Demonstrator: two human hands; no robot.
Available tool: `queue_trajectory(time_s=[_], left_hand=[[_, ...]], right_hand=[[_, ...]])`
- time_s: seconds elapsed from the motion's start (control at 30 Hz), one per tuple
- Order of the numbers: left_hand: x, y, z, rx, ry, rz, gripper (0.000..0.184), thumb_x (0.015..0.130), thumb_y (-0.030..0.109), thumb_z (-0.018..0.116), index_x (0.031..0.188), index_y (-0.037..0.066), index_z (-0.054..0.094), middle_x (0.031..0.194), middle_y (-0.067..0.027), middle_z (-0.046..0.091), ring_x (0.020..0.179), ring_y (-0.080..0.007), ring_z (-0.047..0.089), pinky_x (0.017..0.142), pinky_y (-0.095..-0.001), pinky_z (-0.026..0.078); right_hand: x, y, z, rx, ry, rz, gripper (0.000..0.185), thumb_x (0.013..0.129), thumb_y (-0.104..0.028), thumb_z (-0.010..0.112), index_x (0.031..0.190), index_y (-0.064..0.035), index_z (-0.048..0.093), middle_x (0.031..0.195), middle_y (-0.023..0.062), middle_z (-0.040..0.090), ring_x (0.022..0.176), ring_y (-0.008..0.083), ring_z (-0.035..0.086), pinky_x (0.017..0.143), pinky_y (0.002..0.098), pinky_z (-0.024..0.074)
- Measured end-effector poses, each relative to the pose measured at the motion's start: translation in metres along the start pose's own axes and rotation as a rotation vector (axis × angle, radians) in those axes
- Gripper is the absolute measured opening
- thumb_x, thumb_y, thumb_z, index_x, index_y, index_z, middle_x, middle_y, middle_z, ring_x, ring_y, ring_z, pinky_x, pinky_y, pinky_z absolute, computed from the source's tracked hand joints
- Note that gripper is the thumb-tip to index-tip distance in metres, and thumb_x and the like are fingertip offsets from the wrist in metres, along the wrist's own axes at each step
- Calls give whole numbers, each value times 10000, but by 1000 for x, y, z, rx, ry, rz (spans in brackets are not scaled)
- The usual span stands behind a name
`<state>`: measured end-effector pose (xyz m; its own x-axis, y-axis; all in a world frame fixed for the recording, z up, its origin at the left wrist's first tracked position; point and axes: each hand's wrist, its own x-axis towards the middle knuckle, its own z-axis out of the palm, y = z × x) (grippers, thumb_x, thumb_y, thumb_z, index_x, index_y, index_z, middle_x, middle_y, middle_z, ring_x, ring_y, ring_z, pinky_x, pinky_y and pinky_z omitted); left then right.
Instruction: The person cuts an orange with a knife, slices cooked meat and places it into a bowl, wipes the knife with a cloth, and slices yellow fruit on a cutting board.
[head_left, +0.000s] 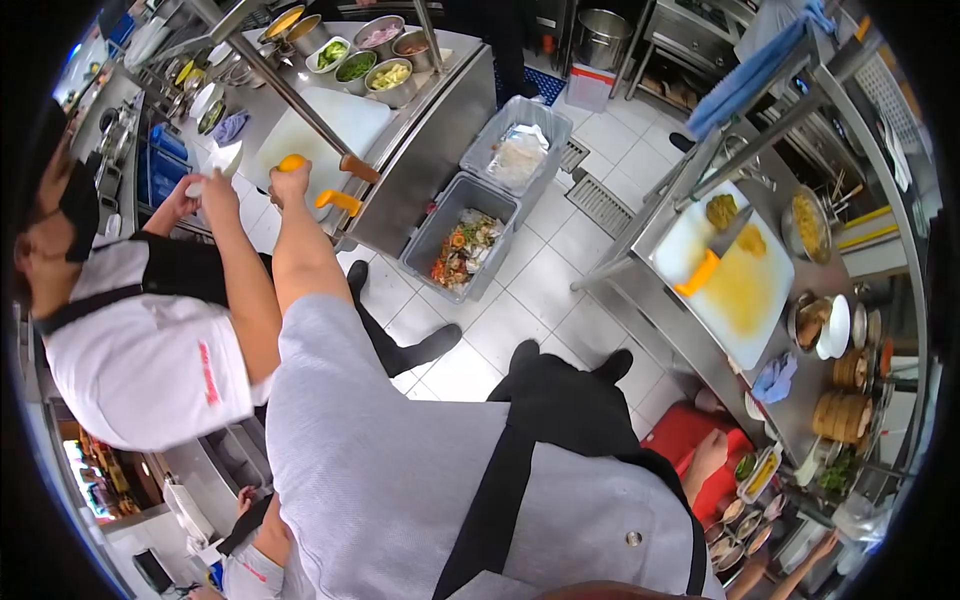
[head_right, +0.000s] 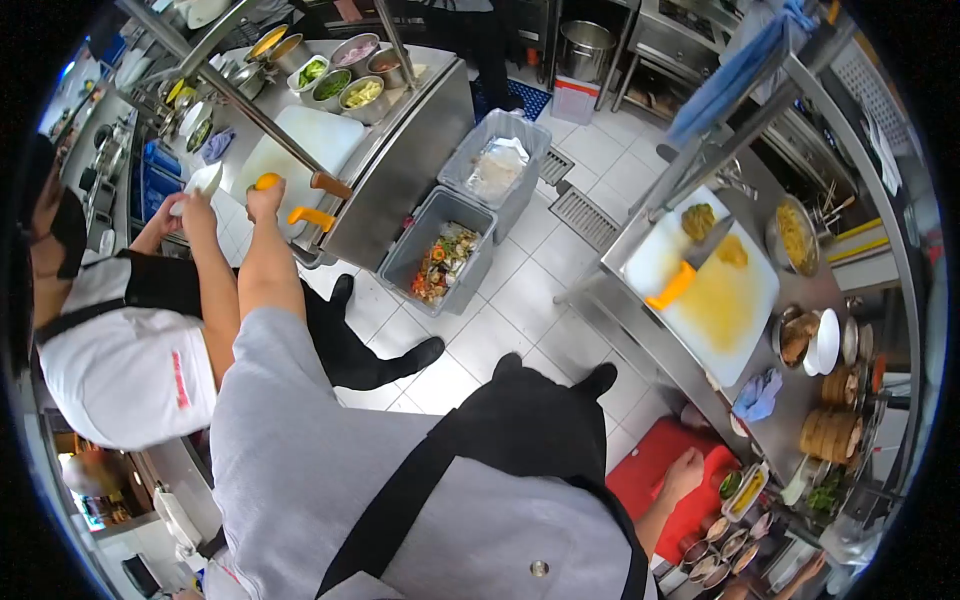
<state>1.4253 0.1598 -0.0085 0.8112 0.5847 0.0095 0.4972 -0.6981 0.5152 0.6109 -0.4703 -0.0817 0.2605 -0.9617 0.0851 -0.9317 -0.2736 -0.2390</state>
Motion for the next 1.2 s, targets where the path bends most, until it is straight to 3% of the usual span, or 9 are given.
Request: queue_trajectory(time_s=[0.33, 0.43, 0.5, 0.57, 0.63, 0.73, 0.87, 1.03, 1.2], left_hand=[[37, -53, 72, 10, -68, 306, 1052, 643, 544, 862, 1439, -17, 466, 1291, -235, 656, 1181, -346, 654, 1009, -429, 515], [52, -73, 84, -386, -245, 317, 925, 712, 437, 864, 1411, -16, 460, 1087, -144, 719, 992, -294, 697, 884, -406, 566], [111, -95, 112, -804, -761, 135, 483, 864, 287, 789, 1201, -12, 616, 1015, -92, 715, 881, -255, 695, 801, -403, 583], [62, -75, 74, -1203, -608, -131, 374, 890, 246, 777, 1168, 29, 651, 1068, -107, 696, 951, -264, 682, 808, -463, 591], [60, -78, 60, -1343, -384, -82, 425, 863, 242, 808, 1196, 36, 642, 1108, -98, 660, 970, -258, 629, 850, -440, 571], [-18, -57, 5, -1527, -193, 137, 473, 909, 214, 765, 1280, -1, 567, 1230, -144, 598, 1063, -280, 584, 959, -419, 530], [-162, -47, -33, -1752, -647, 209, 516, 974, 241, 689, 1375, -9, 483, 1333, -178, 537, 1180, -334, 575, 1071, -486, 519], [-378, 8, 31, -1428, -999, 58, 560, 939, 319, 729, 1405, 131, 480, 1317, -122, 547, 1179, -307, 579, 1006, -523, 560], [-555, 92, 93, -1291, -1618, -223, 439, 953, 230, 714, 1322, 87, 525, 1242, -102, 611, 1179, -269, 592, 989, -558, 545]], right_hand=[[39, -71, -5, 43, 133, -582, 210, 963, -152, 605, 962, 34, 702, 870, 217, 685, 831, 420, 631, 753, 505, 502], [51, -100, 11, 281, 114, -588, 231, 957, -149, 613, 1028, 51, 706, 896, 220, 685, 901, 400, 642, 860, 467, 502], [50, -150, -7, 204, 166, -541, 247, 963, -179, 624, 1036, 38, 717, 1011, 232, 708, 982, 403, 658, 880, 425, 512], [66, -196, -17, 399, 106, -423, 242, 948, -167, 638, 1084, 21, 711, 1056, 221, 714, 1018, 388, 670, 937, 432, 508], [94, -237, -7, 609, 148, -339, 248, 934, -187, 654, 1087, 0, 710, 1042, 203, 728, 950, 384, 702, 864, 420, 546], [143, -274, 18, 435, 34, -178, 444, 908, -337, 683, 1133, 44, 658, 1104, 247, 706, 1015, 372, 699, 892, 457, 544], [169, -322, 40, 270, -140, 44, 514, 903, -364, 659, 1190, 58, 601, 1241, 276, 649, 1128, 385, 660, 939, 461, 542], [189, -317, 63, 198, -279, -71, 459, 886, -206, 602, 1259, 45, 506, 1208, 289, 633, 1177, 422, 623, 957, 448, 542], [151, -251, 2, 254, -200, -67, 510, 858, -146, 583, 1312, 42, 445, 1181, 313, 626, 1153, 461, 611, 972, 481, 522]])
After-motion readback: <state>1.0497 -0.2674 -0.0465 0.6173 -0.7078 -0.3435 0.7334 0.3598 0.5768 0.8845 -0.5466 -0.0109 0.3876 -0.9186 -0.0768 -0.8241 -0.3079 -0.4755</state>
